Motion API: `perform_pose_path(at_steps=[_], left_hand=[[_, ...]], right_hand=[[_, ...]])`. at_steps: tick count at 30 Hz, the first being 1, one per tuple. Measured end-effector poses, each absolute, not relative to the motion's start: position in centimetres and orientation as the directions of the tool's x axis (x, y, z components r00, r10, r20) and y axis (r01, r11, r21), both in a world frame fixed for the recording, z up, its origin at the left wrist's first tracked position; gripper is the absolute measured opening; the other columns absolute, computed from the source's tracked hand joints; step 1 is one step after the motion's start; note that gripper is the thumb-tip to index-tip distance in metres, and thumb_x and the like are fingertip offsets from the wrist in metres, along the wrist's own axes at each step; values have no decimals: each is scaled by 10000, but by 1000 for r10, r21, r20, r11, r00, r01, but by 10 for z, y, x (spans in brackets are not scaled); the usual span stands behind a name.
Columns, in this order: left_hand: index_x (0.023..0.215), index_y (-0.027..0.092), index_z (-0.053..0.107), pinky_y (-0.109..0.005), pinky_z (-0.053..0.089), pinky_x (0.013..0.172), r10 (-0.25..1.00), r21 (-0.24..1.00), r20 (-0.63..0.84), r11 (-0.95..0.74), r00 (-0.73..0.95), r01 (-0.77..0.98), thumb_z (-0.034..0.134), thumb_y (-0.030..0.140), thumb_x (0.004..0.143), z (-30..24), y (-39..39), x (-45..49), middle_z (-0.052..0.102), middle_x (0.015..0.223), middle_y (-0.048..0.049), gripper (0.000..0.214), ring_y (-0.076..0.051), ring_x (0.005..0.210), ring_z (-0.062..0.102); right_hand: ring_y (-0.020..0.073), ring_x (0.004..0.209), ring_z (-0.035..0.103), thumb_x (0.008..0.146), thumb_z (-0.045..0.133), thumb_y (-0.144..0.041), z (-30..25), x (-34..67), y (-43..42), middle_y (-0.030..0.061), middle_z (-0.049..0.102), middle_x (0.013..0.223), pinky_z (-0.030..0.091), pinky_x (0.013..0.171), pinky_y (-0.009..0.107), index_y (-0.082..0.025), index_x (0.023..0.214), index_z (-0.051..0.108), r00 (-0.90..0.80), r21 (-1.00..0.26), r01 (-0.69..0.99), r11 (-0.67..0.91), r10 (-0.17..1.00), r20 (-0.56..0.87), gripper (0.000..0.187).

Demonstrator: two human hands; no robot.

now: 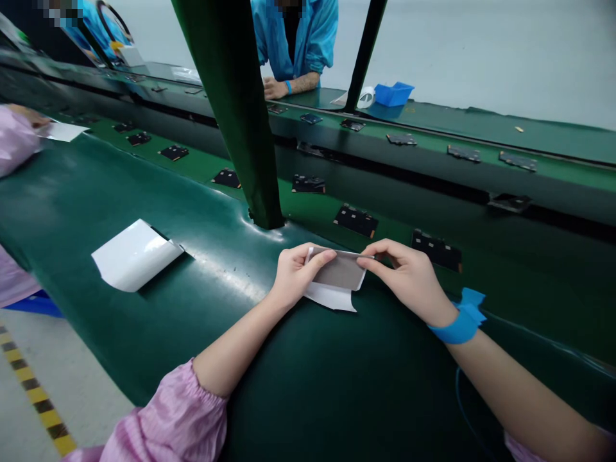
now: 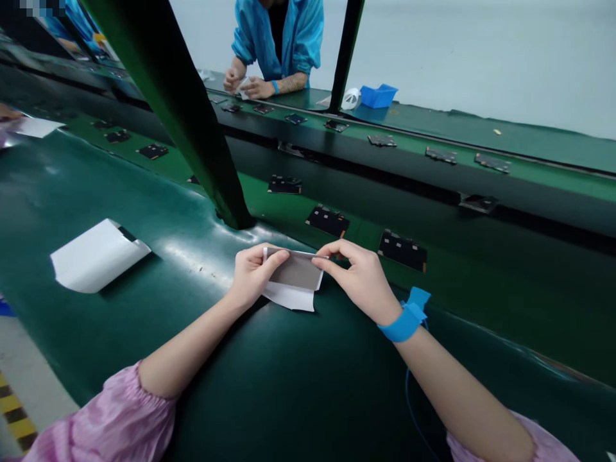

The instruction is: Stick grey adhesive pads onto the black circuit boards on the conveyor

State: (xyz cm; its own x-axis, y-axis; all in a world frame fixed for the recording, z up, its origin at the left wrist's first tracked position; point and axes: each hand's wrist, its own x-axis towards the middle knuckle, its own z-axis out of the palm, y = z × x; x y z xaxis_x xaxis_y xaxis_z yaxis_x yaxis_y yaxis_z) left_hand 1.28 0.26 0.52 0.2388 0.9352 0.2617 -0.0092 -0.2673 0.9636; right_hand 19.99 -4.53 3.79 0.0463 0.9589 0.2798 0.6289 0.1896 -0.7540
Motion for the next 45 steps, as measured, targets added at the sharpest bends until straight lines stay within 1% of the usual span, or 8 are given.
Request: perform_pose_path(at_steps=[11, 15, 20, 25, 31, 36, 42, 45], left_hand=[[625, 185, 709, -221, 436, 525, 926, 939, 337, -343, 171, 6, 648, 336, 795, 6, -1, 13, 675, 595, -2, 235, -112, 541, 572], [587, 171, 666, -210, 413, 487, 931, 954, 295, -299, 216, -13, 689, 361, 750, 6, 0, 13, 623, 543, 7, 251, -103, 507, 531], [703, 169, 695, -205, 430, 500, 930, 975, 218, -223, 295, -17, 745, 360, 706, 7, -1, 13, 668, 646, -9, 197, -113, 563, 568], [601, 160, 636, -203, 392, 472, 942, 975, 207, -220, 266, 22, 720, 370, 738, 4, 0, 13, 595, 565, 5, 264, -100, 526, 522], [573, 157, 599, -207, 365, 462, 935, 975, 206, -221, 289, 21, 721, 381, 738, 3, 1, 13, 544, 542, 19, 304, -92, 511, 481], [561, 158, 581, -203, 344, 452, 930, 980, 186, -198, 318, 6, 724, 389, 733, 3, 1, 14, 511, 523, 29, 322, -83, 498, 453], [604, 155, 621, -194, 379, 453, 945, 996, 84, -90, 316, 5, 739, 409, 699, 5, 1, 16, 574, 562, 10, 295, -92, 512, 497], [646, 153, 657, -201, 421, 475, 954, 999, 29, -38, 299, 25, 745, 419, 686, 5, 3, 15, 640, 616, -18, 283, -114, 551, 554]], right_hand=[[176, 616, 613, 829, 599, -475, 45, 194, -50, 25, 689, 688, 461, 532, 291, -237, 719, 695, 56, -741, 645, 184, 956, 286, 279], [175, 615, 614, 839, 592, -456, 44, 196, -50, 26, 688, 689, 450, 512, 283, -236, 728, 699, 68, -731, 659, 179, 953, 295, 269], [176, 616, 611, 846, 582, -444, 44, 200, -49, 29, 686, 692, 446, 507, 284, -230, 730, 691, 79, -733, 660, 166, 955, 286, 267], [192, 700, 626, 847, 590, -429, 52, 207, -47, 34, 690, 772, 485, 578, 306, -234, 779, 665, -27, -696, 688, 206, 966, 259, 219], [238, 856, 626, 850, 576, -486, 60, 214, -47, 70, 656, 881, 511, 723, 375, -238, 734, 615, -78, -605, 745, 280, 938, 338, 277], [245, 902, 611, 854, 563, -505, 61, 218, -47, 80, 624, 950, 508, 721, 378, -239, 745, 639, -106, -558, 780, 284, 938, 329, 298], [207, 795, 601, 820, 566, -579, 65, 221, -47, 71, 631, 992, 485, 613, 338, -252, 724, 685, -25, -654, 740, 156, 978, 205, 360], [193, 725, 585, 769, 600, -623, 63, 238, -39, 76, 647, 976, 472, 572, 342, -243, 695, 694, 65, -712, 694, 108, 975, 212, 398]])
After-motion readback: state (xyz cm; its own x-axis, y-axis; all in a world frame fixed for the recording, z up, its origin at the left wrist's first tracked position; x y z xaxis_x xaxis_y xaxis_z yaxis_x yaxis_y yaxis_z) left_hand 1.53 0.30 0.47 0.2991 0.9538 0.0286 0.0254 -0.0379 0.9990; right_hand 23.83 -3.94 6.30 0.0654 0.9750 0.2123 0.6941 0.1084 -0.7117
